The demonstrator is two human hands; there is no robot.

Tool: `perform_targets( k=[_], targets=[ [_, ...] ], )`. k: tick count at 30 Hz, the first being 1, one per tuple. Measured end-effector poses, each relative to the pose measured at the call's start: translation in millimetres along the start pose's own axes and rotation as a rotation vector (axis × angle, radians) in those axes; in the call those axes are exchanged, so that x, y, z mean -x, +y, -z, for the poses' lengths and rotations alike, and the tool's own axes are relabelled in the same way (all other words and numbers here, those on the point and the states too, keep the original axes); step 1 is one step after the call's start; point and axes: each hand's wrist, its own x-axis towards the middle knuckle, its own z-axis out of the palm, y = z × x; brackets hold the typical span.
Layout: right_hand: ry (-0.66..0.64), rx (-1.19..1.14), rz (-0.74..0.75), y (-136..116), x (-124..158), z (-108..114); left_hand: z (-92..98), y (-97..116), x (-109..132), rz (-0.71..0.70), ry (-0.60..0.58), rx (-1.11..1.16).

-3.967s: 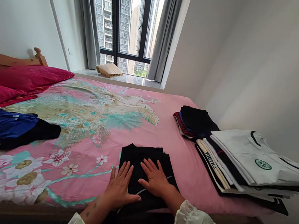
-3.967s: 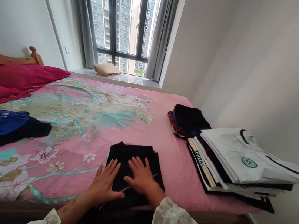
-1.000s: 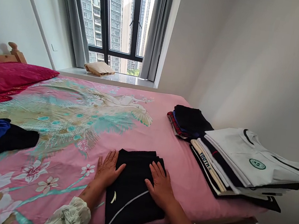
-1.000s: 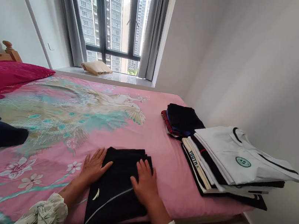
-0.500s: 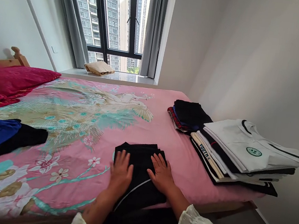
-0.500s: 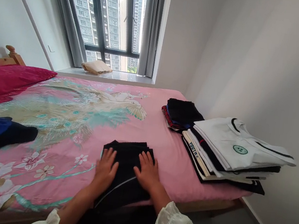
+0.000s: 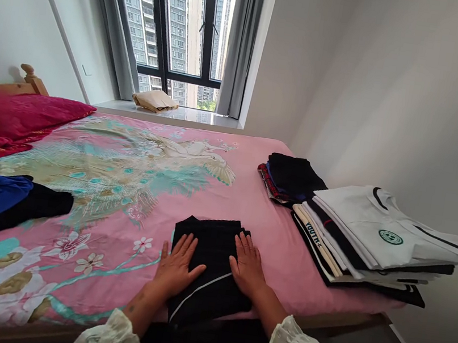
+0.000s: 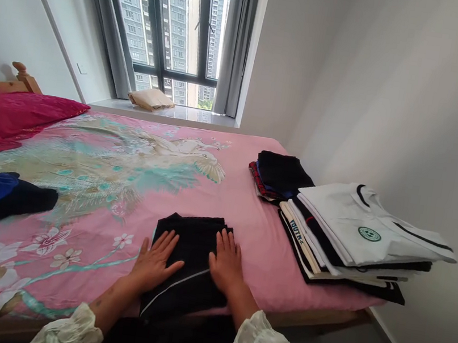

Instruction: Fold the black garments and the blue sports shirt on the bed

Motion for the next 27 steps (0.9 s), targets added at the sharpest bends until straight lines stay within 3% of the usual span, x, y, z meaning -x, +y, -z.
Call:
perform_targets(
  k=[3,7,11,15,20,24,27],
  targets=[
    [-0.011,-0.024,-0.005,-1,1,1,4.2,-31,11,0.117,0.008,-0.037],
    [0.102,-0.109,0.0,5,2,-4,3.6,-42,20,0.187,0.113,0.008],
    [0.303,-0.317,-0.024,15,0,-12,1.8,-29,37,0.272,0.215,0.236],
    [0.422,-0.569,-0.064,24,0,-14,-5.2,-4,80,0.35,0.333,0.668],
    [0.489,-0.661,-0.101,28,5,-10,-17.9,21,131,0.67,0.32,1.236],
    [0.531,-0.7,-0.117,23,14,0,-19.5,28,134,0.817,0.249,1.382],
    [0.554,-0.667,-0.035,7,37,11,-17.5,28,123,0.852,0.213,1.414]
  ],
)
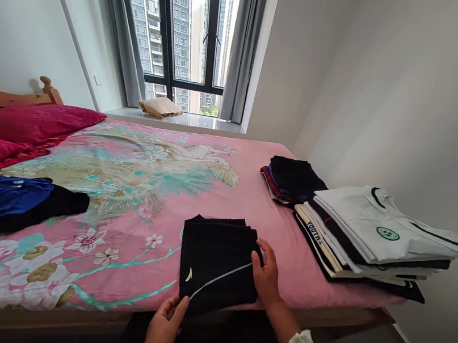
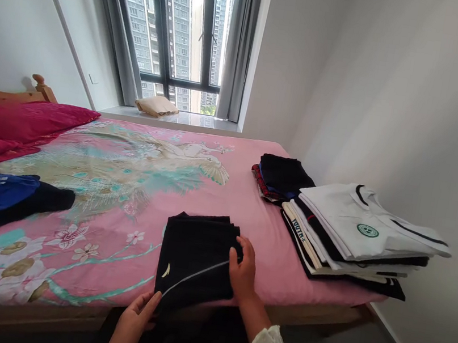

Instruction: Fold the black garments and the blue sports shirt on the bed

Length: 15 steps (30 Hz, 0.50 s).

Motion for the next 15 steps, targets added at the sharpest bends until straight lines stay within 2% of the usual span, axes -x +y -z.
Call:
perform_targets(
  k=[2,5,8,11,15],
  targets=[
    [-0.087,0.062,0.123,-19,23,7,-3.2,4,-5,0.011,-0.033,0.013],
    [-0.321,0.192,0.32,-42,65,12,-6.4,8,-9,0.046,-0.118,0.065],
    [-0.505,0.246,0.458,-54,95,7,-10.7,9,-7,0.094,-0.204,0.143],
    [-0.534,0.271,0.476,-57,100,-3,-17.0,2,0,0.115,-0.265,0.196],
    [-0.57,0.293,0.403,-59,87,-8,-20.2,-9,3,0.084,-0.345,0.248]
  ],
)
